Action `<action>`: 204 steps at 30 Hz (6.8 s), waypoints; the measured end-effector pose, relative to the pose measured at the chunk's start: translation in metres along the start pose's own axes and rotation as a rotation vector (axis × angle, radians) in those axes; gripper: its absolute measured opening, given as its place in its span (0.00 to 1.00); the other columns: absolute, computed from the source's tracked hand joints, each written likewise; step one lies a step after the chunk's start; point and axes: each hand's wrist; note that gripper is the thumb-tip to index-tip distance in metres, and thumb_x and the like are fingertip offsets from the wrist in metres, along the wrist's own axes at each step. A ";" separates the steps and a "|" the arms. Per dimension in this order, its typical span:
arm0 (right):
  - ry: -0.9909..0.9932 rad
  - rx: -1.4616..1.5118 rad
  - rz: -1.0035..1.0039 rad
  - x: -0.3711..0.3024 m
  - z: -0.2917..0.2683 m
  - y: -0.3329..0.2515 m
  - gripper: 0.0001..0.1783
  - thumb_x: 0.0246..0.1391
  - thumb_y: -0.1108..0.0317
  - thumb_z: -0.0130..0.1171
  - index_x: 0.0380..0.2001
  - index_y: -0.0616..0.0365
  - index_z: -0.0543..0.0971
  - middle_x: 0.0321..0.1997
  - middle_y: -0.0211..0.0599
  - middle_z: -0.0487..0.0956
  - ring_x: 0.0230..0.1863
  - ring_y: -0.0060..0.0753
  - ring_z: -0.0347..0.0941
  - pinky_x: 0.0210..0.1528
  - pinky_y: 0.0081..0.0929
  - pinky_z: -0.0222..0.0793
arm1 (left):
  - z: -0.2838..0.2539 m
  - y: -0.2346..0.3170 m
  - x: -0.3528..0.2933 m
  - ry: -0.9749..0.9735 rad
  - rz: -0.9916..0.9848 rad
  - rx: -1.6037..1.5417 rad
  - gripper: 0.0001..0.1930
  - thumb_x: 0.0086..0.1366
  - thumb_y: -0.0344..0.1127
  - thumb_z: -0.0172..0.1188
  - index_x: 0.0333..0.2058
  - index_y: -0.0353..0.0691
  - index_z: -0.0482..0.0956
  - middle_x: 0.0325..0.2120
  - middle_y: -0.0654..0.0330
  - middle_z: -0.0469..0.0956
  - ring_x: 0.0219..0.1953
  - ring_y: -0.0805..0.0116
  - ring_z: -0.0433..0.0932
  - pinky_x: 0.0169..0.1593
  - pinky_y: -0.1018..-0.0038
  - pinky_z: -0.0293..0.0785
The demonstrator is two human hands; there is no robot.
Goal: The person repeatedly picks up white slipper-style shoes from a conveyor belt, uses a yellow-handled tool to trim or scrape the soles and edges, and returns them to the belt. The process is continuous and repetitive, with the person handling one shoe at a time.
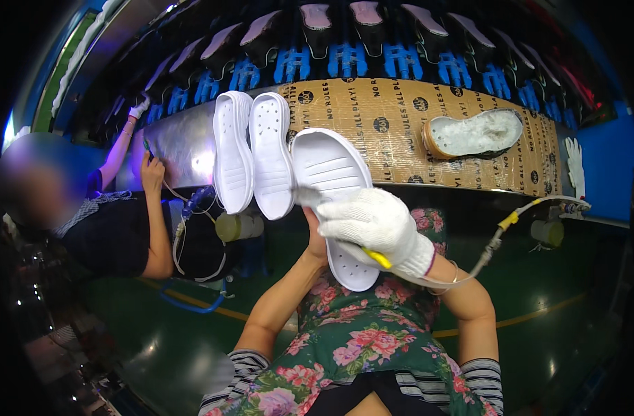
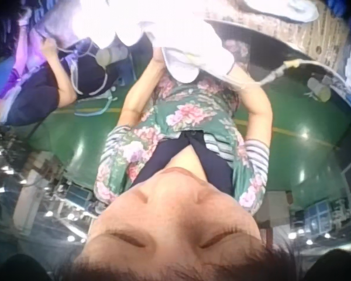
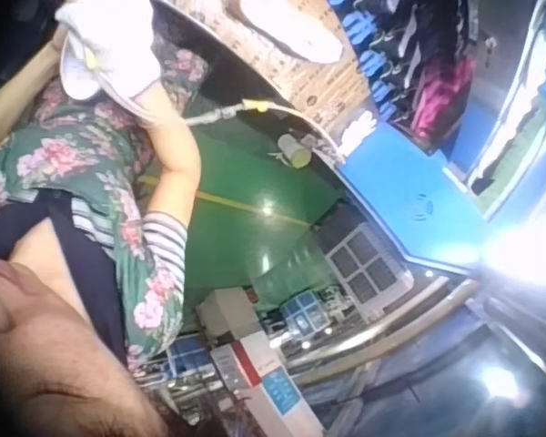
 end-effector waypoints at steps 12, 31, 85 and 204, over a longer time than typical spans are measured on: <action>-0.005 0.183 0.058 -0.009 -0.002 0.001 0.16 0.42 0.71 0.74 0.39 0.51 0.88 0.47 0.38 0.88 0.43 0.46 0.85 0.44 0.39 0.81 | 0.041 0.052 0.008 -0.077 0.097 0.064 0.60 0.59 0.89 0.31 0.70 0.40 0.62 0.61 0.49 0.73 0.61 0.53 0.74 0.65 0.57 0.72; -0.069 0.210 -0.085 -0.020 0.017 -0.018 0.18 0.41 0.71 0.73 0.40 0.50 0.87 0.50 0.37 0.87 0.43 0.41 0.85 0.42 0.37 0.81 | 0.040 0.084 0.051 -0.541 0.199 -0.335 0.62 0.50 0.94 0.50 0.68 0.46 0.63 0.44 0.45 0.74 0.40 0.55 0.76 0.48 0.56 0.73; 0.695 0.870 1.087 -0.046 -0.004 0.019 0.12 0.54 0.83 0.65 0.43 0.69 0.85 0.48 0.49 0.87 0.41 0.33 0.83 0.44 0.26 0.81 | 0.060 0.088 0.094 -0.063 0.402 -0.236 0.30 0.80 0.52 0.47 0.71 0.39 0.65 0.69 0.49 0.70 0.71 0.54 0.69 0.74 0.54 0.65; -0.138 0.057 0.039 -0.046 0.013 -0.034 0.17 0.43 0.72 0.73 0.41 0.54 0.86 0.50 0.41 0.86 0.41 0.43 0.85 0.40 0.36 0.80 | 0.067 0.111 0.081 -0.704 -0.433 -0.131 0.58 0.55 0.71 0.67 0.74 0.34 0.61 0.58 0.28 0.72 0.47 0.35 0.81 0.41 0.54 0.81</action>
Point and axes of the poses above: each hand's wrist, its own x-axis towards the middle knuckle, its own z-axis out of the palm, y = z × x
